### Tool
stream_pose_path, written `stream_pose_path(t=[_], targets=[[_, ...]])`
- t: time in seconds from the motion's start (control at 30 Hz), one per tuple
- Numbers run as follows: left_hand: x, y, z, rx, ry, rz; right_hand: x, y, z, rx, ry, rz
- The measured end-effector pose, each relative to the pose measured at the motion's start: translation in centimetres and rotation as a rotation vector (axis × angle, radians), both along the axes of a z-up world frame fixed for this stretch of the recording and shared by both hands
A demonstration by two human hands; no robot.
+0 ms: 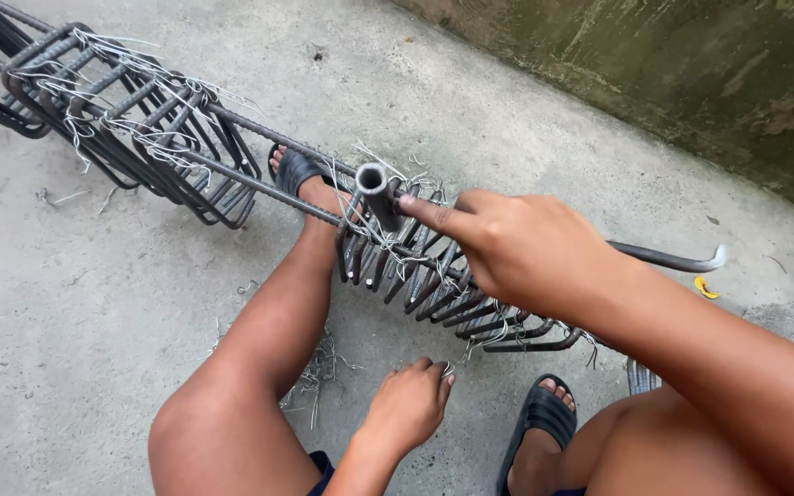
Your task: Tying rebar stirrups to longitudinal bars using a manual wire twisting tool to assemble a reinforcement cage
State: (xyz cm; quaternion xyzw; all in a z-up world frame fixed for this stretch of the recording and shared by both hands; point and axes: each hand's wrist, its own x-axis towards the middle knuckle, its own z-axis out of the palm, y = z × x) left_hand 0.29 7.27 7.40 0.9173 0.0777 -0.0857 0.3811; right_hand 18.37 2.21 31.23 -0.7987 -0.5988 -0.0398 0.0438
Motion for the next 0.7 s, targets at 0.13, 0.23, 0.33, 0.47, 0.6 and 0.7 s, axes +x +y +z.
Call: stream_pose_path(t=[0.13,0.23,0.33,0.47,0.6,0.7], targets=[[0.0,-0.5,-2.4,0.025,0.063,-0.026,0.0,1.2,1.0,-0.409,0.021,-0.142],[0.1,-0.9,-2.8,0.015,0.113,-0.038,0.1,1.3,1.1,-0.284,-0.043,-0.129],[0.2,-1.1,-3.1,0.010,0.137,-0.048,1.1,1.9,-0.5,-0.004,-0.113,-0.067],[0.2,-1.3,-3.4,-0.010,0.166,-0.069,2.1,3.0,-1.3,-0.234,-0.036,-0.147],[0.5,-1.2,-3.5,0.001,0.149,-0.062,3.1,3.1,-1.2,-0.115,-0.124,-0.124],[0.5,-1.2,-3.4,-0.011,0.188,-0.083,3.4,3.1,-1.6,0.091,-0.120,-0.115]])
